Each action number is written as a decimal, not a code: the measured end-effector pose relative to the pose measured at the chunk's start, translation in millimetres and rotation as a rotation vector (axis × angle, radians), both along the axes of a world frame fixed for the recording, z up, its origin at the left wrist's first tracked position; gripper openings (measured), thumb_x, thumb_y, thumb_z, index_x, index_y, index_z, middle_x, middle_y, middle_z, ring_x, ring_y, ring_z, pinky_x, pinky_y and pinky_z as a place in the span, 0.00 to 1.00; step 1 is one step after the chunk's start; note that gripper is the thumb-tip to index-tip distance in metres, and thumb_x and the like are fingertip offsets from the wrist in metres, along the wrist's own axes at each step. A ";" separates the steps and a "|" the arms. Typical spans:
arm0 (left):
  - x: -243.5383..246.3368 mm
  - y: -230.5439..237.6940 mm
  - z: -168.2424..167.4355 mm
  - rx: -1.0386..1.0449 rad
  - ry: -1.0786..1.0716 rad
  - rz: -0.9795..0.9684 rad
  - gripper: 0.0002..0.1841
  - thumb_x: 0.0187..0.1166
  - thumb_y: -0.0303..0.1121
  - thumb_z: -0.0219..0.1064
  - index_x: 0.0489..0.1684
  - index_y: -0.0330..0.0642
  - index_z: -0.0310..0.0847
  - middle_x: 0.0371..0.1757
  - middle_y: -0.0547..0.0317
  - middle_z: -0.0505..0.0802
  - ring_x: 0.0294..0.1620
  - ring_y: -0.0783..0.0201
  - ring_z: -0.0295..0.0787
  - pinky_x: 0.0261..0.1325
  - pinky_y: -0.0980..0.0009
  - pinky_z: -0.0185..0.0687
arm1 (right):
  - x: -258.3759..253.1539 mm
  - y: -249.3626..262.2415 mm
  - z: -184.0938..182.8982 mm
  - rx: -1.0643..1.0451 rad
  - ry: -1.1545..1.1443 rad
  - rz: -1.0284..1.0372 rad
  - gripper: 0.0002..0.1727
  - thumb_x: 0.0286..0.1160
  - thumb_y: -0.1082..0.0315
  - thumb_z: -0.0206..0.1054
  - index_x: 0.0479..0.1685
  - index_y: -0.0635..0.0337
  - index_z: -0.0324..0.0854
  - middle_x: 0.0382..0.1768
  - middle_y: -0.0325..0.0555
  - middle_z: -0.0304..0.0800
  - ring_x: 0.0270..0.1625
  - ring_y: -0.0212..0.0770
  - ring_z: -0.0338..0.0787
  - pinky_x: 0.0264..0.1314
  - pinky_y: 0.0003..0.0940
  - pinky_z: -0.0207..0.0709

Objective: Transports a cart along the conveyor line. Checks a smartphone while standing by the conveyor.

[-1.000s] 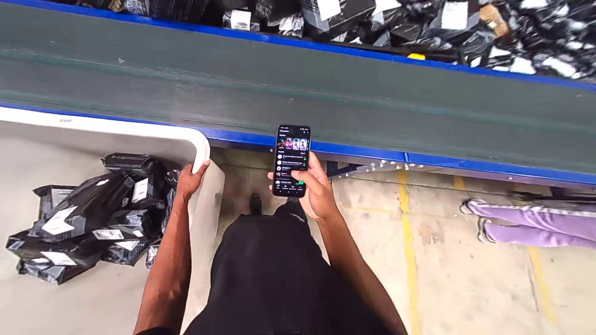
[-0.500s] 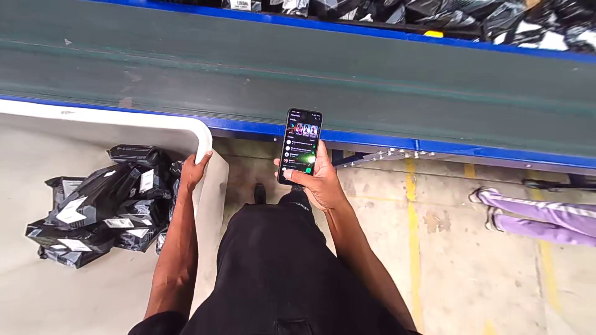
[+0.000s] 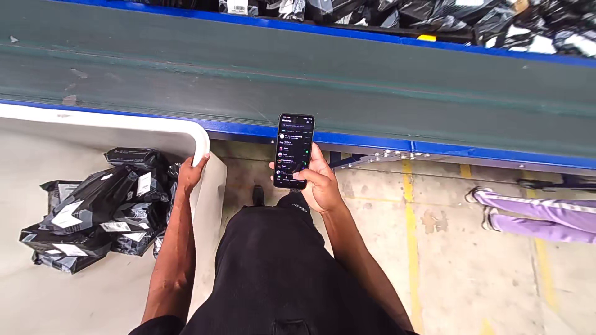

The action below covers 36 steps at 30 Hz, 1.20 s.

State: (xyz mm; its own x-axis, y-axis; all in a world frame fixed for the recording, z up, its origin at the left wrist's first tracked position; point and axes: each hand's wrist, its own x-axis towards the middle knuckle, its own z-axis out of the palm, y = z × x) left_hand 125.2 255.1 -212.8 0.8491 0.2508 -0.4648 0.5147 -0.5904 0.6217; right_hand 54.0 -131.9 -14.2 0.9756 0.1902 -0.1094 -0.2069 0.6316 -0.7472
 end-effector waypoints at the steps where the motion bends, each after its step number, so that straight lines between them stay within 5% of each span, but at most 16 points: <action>1: -0.1 0.2 0.3 -0.002 0.002 0.001 0.44 0.66 0.79 0.62 0.58 0.43 0.86 0.49 0.45 0.94 0.53 0.50 0.92 0.62 0.42 0.84 | -0.7 -0.5 -1.5 -0.002 -0.025 0.008 0.45 0.66 0.88 0.50 0.90 0.61 0.39 0.74 0.76 0.71 0.71 0.76 0.80 0.68 0.76 0.78; 5: 0.2 1.0 -0.2 0.010 0.004 -0.009 0.45 0.66 0.79 0.61 0.57 0.42 0.87 0.48 0.44 0.94 0.53 0.50 0.92 0.62 0.41 0.83 | -2.0 -1.7 -2.0 0.004 -0.043 0.016 0.45 0.66 0.87 0.51 0.90 0.62 0.39 0.75 0.76 0.70 0.72 0.76 0.80 0.69 0.76 0.78; 9: 0.1 1.2 -0.2 0.012 0.000 -0.008 0.45 0.66 0.79 0.62 0.57 0.42 0.86 0.48 0.44 0.93 0.53 0.49 0.92 0.62 0.40 0.83 | -2.1 -1.7 -1.0 0.016 -0.027 0.005 0.36 0.76 0.80 0.51 0.87 0.63 0.44 0.71 0.77 0.73 0.70 0.76 0.81 0.67 0.76 0.78; 12: 0.2 0.7 0.7 0.011 0.000 -0.006 0.45 0.66 0.79 0.62 0.57 0.41 0.86 0.48 0.44 0.93 0.53 0.49 0.92 0.62 0.40 0.83 | -1.0 -3.5 -0.5 0.002 -0.009 -0.011 0.27 0.90 0.62 0.49 0.82 0.65 0.52 0.69 0.73 0.77 0.69 0.69 0.84 0.71 0.69 0.79; 15: -0.2 0.0 1.5 0.005 0.000 -0.005 0.45 0.66 0.78 0.62 0.56 0.40 0.86 0.48 0.42 0.93 0.54 0.48 0.91 0.62 0.40 0.82 | -0.5 -4.5 2.7 -0.053 0.081 -0.051 0.35 0.92 0.42 0.41 0.82 0.62 0.61 0.66 0.64 0.84 0.65 0.59 0.89 0.69 0.60 0.83; 17: -0.6 -1.5 4.1 -0.005 -0.003 -0.001 0.45 0.67 0.77 0.63 0.57 0.39 0.86 0.48 0.40 0.93 0.54 0.46 0.91 0.62 0.38 0.83 | -0.6 -2.9 5.8 -0.123 0.150 -0.098 0.39 0.92 0.37 0.36 0.80 0.62 0.64 0.62 0.62 0.86 0.61 0.57 0.91 0.65 0.59 0.87; 20: -1.7 -2.2 3.7 -0.007 -0.009 0.001 0.45 0.67 0.78 0.63 0.56 0.38 0.86 0.48 0.40 0.93 0.53 0.46 0.91 0.61 0.38 0.83 | -3.4 -1.0 3.4 -0.131 0.186 -0.145 0.28 0.95 0.51 0.43 0.73 0.65 0.72 0.57 0.60 0.89 0.57 0.54 0.92 0.62 0.58 0.87; 23: -0.9 0.3 0.8 -0.004 -0.012 -0.003 0.45 0.67 0.78 0.63 0.55 0.38 0.86 0.47 0.41 0.93 0.52 0.48 0.92 0.61 0.39 0.83 | -7.2 -2.3 -1.8 -0.037 0.151 -0.116 0.21 0.85 0.67 0.49 0.73 0.65 0.65 0.57 0.61 0.88 0.59 0.53 0.92 0.66 0.56 0.86; 36: -1.0 0.3 -0.6 -0.005 -0.005 0.002 0.44 0.67 0.78 0.63 0.54 0.40 0.86 0.46 0.43 0.93 0.51 0.49 0.92 0.60 0.41 0.84 | -8.2 -3.2 3.1 -0.032 0.084 -0.032 0.24 0.88 0.67 0.43 0.79 0.67 0.62 0.67 0.64 0.83 0.67 0.54 0.88 0.71 0.54 0.82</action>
